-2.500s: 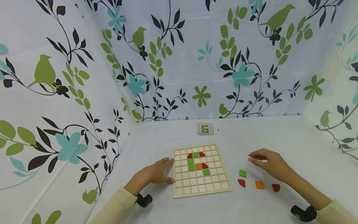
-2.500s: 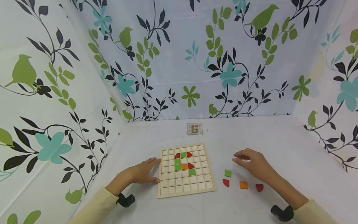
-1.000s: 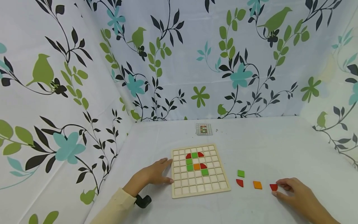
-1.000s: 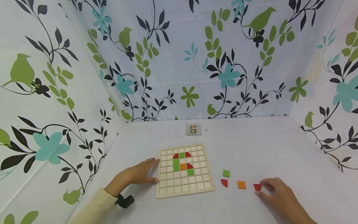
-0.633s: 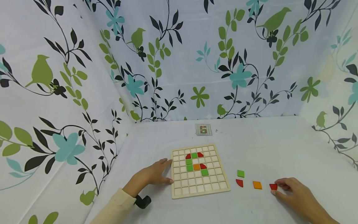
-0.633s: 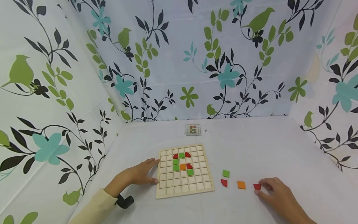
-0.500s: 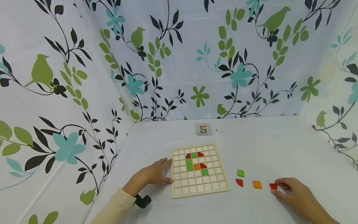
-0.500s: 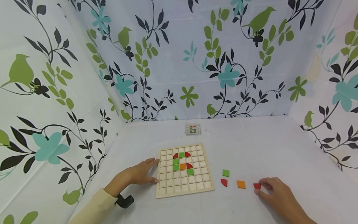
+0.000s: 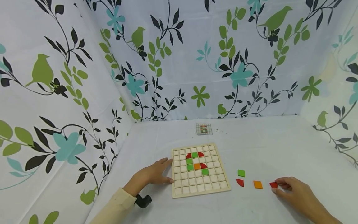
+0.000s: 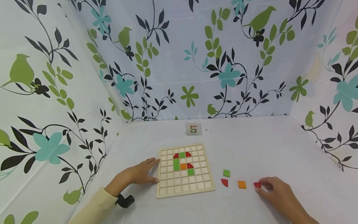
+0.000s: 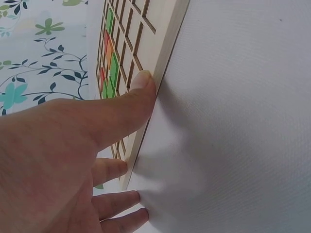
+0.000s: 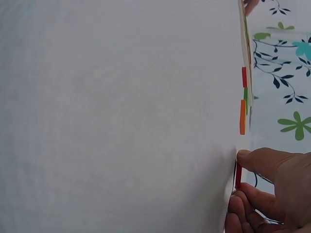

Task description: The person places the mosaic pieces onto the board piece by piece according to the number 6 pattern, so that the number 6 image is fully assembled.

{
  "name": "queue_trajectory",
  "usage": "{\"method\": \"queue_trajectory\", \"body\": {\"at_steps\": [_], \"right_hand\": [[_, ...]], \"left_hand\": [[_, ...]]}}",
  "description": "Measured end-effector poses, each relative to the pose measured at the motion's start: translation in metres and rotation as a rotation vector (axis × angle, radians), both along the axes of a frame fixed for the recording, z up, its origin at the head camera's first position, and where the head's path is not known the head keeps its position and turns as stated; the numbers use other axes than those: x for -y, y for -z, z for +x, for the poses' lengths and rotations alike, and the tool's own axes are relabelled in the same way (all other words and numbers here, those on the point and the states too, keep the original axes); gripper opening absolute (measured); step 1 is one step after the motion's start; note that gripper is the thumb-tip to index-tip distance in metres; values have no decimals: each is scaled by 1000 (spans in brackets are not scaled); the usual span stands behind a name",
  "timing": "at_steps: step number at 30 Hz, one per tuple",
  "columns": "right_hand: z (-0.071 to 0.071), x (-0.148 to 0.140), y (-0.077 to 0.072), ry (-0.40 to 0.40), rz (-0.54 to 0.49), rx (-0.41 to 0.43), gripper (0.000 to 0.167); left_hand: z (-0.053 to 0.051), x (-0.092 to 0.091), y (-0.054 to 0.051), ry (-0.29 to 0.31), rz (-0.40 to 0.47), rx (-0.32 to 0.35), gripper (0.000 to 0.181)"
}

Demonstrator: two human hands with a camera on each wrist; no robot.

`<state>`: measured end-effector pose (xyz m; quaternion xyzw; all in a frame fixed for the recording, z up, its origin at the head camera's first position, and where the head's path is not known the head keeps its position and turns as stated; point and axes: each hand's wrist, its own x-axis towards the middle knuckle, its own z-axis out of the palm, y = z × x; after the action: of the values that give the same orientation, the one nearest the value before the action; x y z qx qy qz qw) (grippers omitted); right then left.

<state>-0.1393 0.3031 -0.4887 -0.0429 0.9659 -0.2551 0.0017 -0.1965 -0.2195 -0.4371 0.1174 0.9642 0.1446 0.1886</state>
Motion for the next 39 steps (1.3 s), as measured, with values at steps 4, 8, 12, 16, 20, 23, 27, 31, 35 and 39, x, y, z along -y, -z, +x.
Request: {"method": "queue_trajectory", "body": {"at_steps": [4, 8, 12, 16, 20, 23, 27, 31, 35, 39], "right_hand": [[-4, 0, 0, -7, -9, 10, 45], [-8, 2, -3, -25, -12, -11, 44], [-14, 9, -9, -51, -22, -71, 40], [-22, 23, -19, -84, -53, -141, 39], [-30, 38, -30, -124, -79, -196, 38], [-37, 52, -36, -154, -92, -203, 36], [-44, 72, -41, -193, -122, -205, 33], [-47, 91, -43, -213, -163, -186, 33], [-48, 108, -43, -227, -186, -162, 32], [-50, 123, -42, -254, -199, -134, 31]], "left_hand": [[0, 0, -1, -1, -7, -3, 95], [-1, 0, 0, 4, -13, -5, 95], [-1, 1, 2, 7, -21, -5, 95], [0, 1, 1, 4, -20, -3, 95], [1, 0, -1, 3, -19, 1, 94], [1, 0, -2, -1, -23, 2, 94], [0, 0, -1, -4, -25, 7, 95], [-1, 0, 1, -1, -22, 11, 95], [-1, 0, 1, 1, -20, 11, 95], [-1, 0, 0, -6, -23, 10, 95]]}}
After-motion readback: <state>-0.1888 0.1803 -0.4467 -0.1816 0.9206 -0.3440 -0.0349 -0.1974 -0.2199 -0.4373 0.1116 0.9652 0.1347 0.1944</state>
